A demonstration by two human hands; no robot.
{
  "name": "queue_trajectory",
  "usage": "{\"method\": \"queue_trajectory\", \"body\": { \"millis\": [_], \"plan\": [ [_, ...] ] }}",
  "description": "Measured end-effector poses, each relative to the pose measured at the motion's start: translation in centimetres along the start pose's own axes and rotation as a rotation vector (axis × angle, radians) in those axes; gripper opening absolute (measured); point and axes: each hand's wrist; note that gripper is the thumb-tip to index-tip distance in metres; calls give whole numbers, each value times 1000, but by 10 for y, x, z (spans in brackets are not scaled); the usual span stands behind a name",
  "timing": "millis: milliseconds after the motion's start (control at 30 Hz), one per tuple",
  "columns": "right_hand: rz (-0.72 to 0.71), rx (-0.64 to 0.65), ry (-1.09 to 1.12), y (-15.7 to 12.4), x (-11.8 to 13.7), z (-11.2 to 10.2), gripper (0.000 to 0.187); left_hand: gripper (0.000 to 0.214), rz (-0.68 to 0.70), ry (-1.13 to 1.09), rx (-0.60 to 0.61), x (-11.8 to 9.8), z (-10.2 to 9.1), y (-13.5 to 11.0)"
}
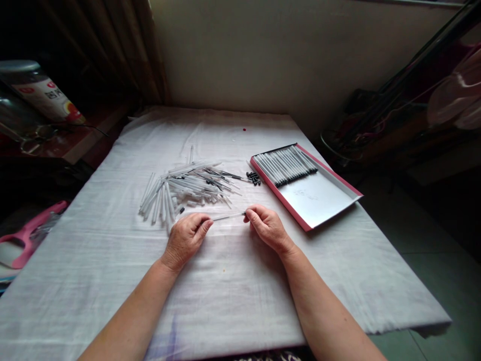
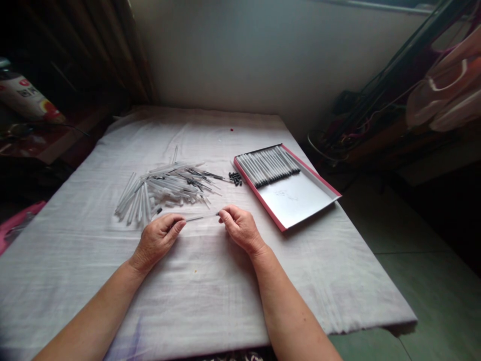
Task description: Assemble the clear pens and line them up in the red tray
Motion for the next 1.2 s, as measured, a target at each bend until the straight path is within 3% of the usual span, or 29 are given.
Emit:
{"method": "queue_trajectory", "body": {
  "millis": [233, 533, 667, 833, 1200],
  "plan": [
    [-20, -7, 4, 0, -3, 1, 16, 29, 22, 21, 1, 1, 0, 0],
    [-38, -36, -100, 1, 2, 2, 24, 18, -40, -70, -4, -1, 3, -1],
    [-19, -47, -29, 1, 1, 3, 22, 19, -116, -123, 29, 0, 4, -2],
    [-1, -86, 99, 1, -1, 3, 25, 30, -101, -134, 90, -2, -2, 0],
    [92, -95, 150, 3, -1, 5, 30, 15, -163, -240, -16, -2, 4, -1]
  ]
}}
Point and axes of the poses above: each hand's wrist, its own y-axis towards the middle knuckle, its own z-axis out of the palm, x = y × z, and after that the axes turned 10 degrees about y, right-handed
